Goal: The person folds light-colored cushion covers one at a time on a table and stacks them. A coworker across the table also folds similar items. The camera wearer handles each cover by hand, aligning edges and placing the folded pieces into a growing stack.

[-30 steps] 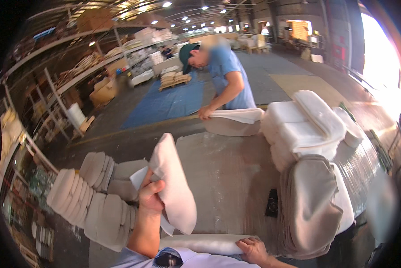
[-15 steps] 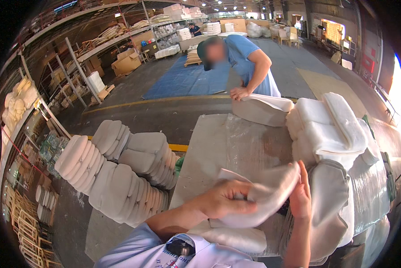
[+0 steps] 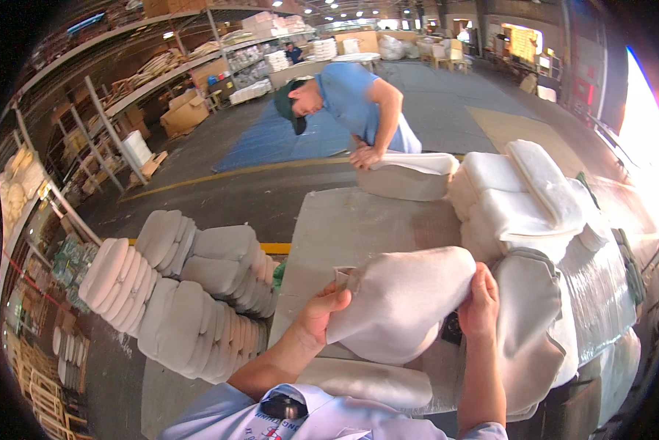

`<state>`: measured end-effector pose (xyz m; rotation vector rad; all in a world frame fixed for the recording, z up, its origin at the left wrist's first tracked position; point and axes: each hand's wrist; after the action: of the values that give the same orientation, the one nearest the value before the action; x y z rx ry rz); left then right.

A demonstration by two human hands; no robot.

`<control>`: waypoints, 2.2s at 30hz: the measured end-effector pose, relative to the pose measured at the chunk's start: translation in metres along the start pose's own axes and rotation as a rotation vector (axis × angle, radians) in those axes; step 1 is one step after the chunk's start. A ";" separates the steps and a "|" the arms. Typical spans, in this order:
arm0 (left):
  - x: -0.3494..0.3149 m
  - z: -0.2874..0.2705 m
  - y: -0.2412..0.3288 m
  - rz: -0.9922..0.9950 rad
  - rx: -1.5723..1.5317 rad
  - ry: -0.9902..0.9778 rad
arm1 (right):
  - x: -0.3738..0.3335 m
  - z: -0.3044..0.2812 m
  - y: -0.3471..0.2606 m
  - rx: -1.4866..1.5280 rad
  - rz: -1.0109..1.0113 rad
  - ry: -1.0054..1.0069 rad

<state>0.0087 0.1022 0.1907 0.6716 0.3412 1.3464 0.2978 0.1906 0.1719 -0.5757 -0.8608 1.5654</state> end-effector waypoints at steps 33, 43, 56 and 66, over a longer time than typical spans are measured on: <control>-0.003 0.018 -0.026 -0.054 -0.105 0.061 | -0.028 -0.022 0.021 0.030 0.062 -0.018; -0.011 0.034 -0.020 0.027 0.121 0.055 | -0.041 -0.040 0.015 -0.240 0.091 0.000; -0.079 -0.039 -0.038 -0.086 -0.089 0.293 | -0.049 0.057 -0.142 -1.240 0.088 -0.959; -0.089 -0.021 -0.038 -0.071 0.438 0.052 | -0.022 0.062 0.104 -0.297 1.061 -0.473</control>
<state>0.0075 0.0185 0.1379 0.9777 0.7083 1.2317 0.1904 0.1535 0.1252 -0.9891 -1.2514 2.6245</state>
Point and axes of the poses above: each hand's wrist, its own x-axis towards the middle knuckle, its own z-axis out of the palm, y = z × x, and after that the axes turned 10 degrees about z, right-handed
